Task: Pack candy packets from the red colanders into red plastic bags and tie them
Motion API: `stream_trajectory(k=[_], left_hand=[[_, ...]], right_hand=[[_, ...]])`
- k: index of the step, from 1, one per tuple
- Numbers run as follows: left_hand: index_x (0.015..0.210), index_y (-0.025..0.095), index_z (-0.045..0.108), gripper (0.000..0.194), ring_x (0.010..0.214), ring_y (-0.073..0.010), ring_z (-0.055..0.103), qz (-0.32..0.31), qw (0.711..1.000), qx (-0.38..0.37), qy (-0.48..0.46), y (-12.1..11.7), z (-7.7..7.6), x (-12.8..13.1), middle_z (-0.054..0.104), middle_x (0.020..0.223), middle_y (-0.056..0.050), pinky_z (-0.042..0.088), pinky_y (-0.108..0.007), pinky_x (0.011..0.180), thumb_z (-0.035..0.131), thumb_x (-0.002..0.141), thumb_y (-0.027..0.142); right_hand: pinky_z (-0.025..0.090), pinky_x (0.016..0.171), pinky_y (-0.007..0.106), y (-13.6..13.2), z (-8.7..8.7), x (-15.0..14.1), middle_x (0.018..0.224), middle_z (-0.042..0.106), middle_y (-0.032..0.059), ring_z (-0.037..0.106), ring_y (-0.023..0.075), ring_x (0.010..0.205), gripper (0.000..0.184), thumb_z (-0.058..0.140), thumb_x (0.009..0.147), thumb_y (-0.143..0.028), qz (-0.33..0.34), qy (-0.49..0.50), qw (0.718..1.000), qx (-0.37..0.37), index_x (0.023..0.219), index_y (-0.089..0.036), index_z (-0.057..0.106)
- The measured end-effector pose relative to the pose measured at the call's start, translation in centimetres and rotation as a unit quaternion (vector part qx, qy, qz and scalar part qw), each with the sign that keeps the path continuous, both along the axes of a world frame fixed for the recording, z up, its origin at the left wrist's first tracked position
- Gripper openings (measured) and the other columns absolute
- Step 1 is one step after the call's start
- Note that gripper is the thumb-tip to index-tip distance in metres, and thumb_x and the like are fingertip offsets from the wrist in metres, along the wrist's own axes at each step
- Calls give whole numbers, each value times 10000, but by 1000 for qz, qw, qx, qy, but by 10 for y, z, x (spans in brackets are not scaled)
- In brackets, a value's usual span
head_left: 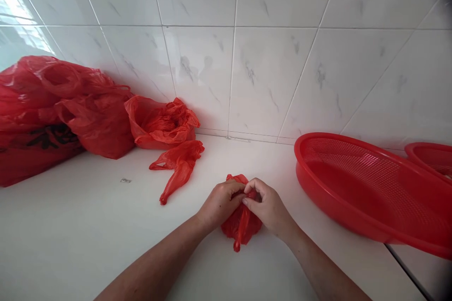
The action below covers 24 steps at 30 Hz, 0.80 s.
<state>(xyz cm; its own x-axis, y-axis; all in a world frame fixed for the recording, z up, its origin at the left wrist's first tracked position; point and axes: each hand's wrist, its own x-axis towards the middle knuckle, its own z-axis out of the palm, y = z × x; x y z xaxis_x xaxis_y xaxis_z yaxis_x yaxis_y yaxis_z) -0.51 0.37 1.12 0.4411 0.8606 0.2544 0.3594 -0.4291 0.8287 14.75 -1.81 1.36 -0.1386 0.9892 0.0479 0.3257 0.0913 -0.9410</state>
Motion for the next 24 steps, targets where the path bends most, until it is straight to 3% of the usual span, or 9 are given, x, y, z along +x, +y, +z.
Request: stream_trajectory(k=[6,11,18,24], left_hand=[[727,200,591,170,642,-103,495,46,996,40,59,5,-10,0,580,718,30,383,-205,570,442,790,151],[646,187,501,108,568,-93,432,87,992,49,81,4,-13,5,518,621,44,330,-207,522,467,744,156],[623,186,463,98,554,-89,409,61,996,1,59,1,-13,7,483,595,48,311,-199,499,456,711,145],[640,186,463,128,572,-90,418,51,998,-1,24,-1,-12,9,493,613,46,329,-200,515,451,767,167]], right_hand=[[417,620,275,3,-3,1,762,593,-29,519,141,666,168,474,722,-181,17,-21,999,22,851,-260,548],[432,665,292,6,-6,1,837,620,-10,557,163,759,190,473,706,-168,-24,-35,999,32,842,-256,572],[423,652,296,9,-13,2,815,641,1,556,176,737,158,472,698,-179,-84,-38,995,24,759,-248,599],[371,596,284,10,-15,1,691,584,-5,512,169,660,102,449,725,-173,-122,-132,976,121,698,-243,517]])
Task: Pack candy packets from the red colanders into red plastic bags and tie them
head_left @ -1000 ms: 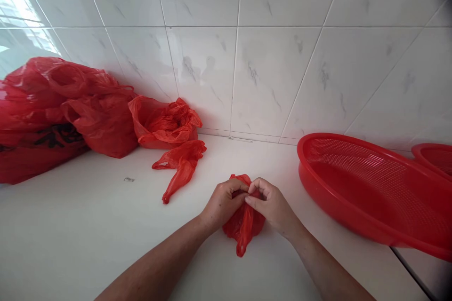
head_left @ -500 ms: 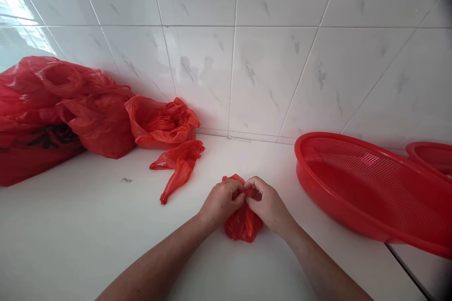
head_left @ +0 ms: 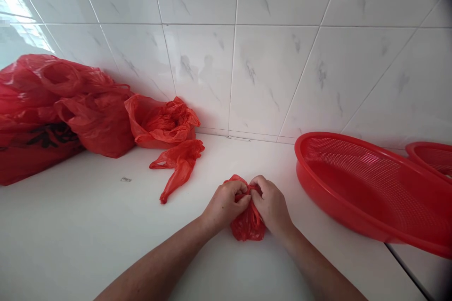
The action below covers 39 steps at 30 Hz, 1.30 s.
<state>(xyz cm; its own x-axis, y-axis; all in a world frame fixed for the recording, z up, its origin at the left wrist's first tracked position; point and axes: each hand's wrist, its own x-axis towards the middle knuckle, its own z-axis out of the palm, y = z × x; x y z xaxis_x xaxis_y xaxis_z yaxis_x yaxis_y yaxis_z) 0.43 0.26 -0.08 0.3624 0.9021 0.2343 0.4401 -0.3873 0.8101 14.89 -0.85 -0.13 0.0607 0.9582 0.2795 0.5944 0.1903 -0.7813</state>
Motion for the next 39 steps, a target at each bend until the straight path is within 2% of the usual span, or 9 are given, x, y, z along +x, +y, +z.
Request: stream_trajectory(k=[4,8,11,13,16,20,24,32,39], left_hand=[[713,196,531,119,635,-106,494,6,999,38,23,-2,-2,0,567,703,28,378,-213,574,456,803,174],[761,202,566,148,708,-119,529,7,989,120,82,1,-6,-5,600,808,3,403,-231,635,444,832,158],[797,210,592,177,725,-124,536,8,981,158,114,4,-8,-9,606,835,-10,407,-235,641,431,858,171],[836,218,610,203,732,-127,539,4,977,173,124,6,-9,-10,607,843,-18,409,-237,641,414,877,184],[822,215,622,243,697,-127,529,1,972,188,144,8,-12,-10,597,818,-27,400,-237,614,391,896,210],[846,222,589,198,716,-130,539,22,974,169,146,11,-14,-9,610,859,-14,399,-237,616,396,880,192],[915,241,537,191,780,-133,550,57,982,131,127,14,-11,-9,622,902,19,409,-241,666,414,818,132],[701,213,503,187,628,-137,460,63,977,153,133,17,-11,-10,542,711,7,317,-246,553,391,728,65],[714,211,513,205,630,-127,440,55,981,139,126,18,-12,-13,530,724,20,286,-240,554,388,692,50]], right_hand=[[375,569,268,-1,4,1,702,592,-24,514,153,627,140,414,751,-187,51,74,994,-62,771,-254,534],[419,654,263,0,8,6,786,607,-16,544,148,727,160,443,728,-175,116,195,969,-97,814,-235,565],[421,664,261,2,10,9,789,604,-7,537,143,736,122,471,741,-199,131,248,951,-128,797,-211,579],[419,659,264,3,9,9,763,597,-6,529,143,723,100,511,767,-272,128,263,947,-133,760,-200,581],[412,631,264,5,6,7,702,565,-16,510,138,681,185,593,748,-371,107,257,952,-127,705,-196,555],[410,610,255,8,2,2,697,546,-27,496,129,660,155,627,709,-317,74,270,953,-113,699,-205,521],[417,629,259,13,0,3,724,550,-14,508,139,689,112,602,709,-272,67,316,942,-96,729,-207,513],[376,627,254,23,-11,13,720,515,-25,462,129,682,114,585,675,-222,14,328,940,-94,737,-205,492],[380,622,249,29,-17,22,711,518,-28,480,129,673,127,566,628,-202,-21,347,934,-82,736,-205,498]])
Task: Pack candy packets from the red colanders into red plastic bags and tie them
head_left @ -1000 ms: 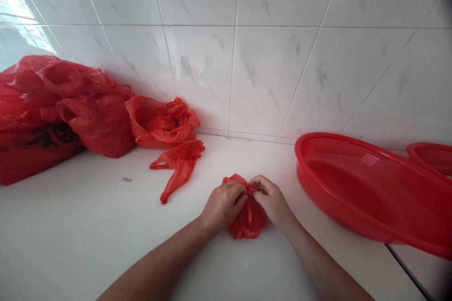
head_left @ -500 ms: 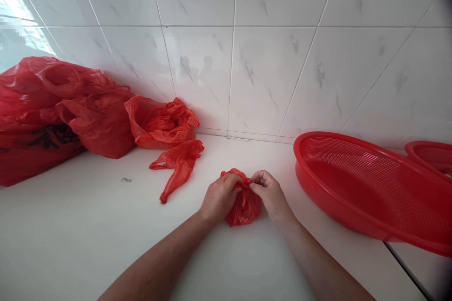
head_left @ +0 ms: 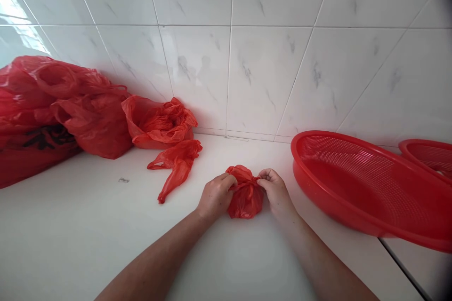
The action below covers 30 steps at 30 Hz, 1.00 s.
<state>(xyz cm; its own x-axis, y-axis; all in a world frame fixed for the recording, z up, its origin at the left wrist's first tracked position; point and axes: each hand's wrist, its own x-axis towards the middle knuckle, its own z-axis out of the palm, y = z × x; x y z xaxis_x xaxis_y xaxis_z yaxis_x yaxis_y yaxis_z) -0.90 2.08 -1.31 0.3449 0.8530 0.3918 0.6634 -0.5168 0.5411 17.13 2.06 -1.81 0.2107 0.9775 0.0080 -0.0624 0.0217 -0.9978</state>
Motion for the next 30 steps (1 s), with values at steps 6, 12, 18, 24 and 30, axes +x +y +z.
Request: stream_trajectory(k=[6,12,18,24,30], left_hand=[[718,205,486,156,650,-118,456,12,1000,-14,23,0,5,-4,540,745,24,303,-226,564,394,724,79],[704,204,462,112,663,-123,475,13,999,-22,20,4,6,-8,548,744,20,313,-231,576,410,769,129],[693,206,488,96,666,-123,491,26,998,-55,-26,6,-4,-12,565,721,31,347,-235,598,450,764,154],[974,228,563,208,831,-151,567,109,960,-142,-214,10,-11,-13,621,986,-13,440,-269,720,457,798,200],[1243,225,437,494,1115,-220,525,35,944,-191,-268,-5,-4,1,550,1230,-84,448,-333,881,566,801,402]], right_hand=[[361,583,242,4,-6,5,679,519,-34,466,129,643,123,552,612,-203,-39,-21,999,1,719,-210,490],[339,550,232,3,-7,4,655,491,-43,439,120,613,86,523,631,-186,-56,-60,997,9,692,-212,468],[386,607,253,0,-5,9,695,543,-23,482,140,666,62,555,680,-238,-35,-107,993,19,709,-207,510],[459,751,313,-3,-10,14,886,639,41,582,185,834,206,566,757,-382,-25,-142,989,28,849,-198,577],[482,751,322,-7,-13,3,943,657,26,606,181,837,144,504,795,-302,22,-213,976,40,884,-228,588]])
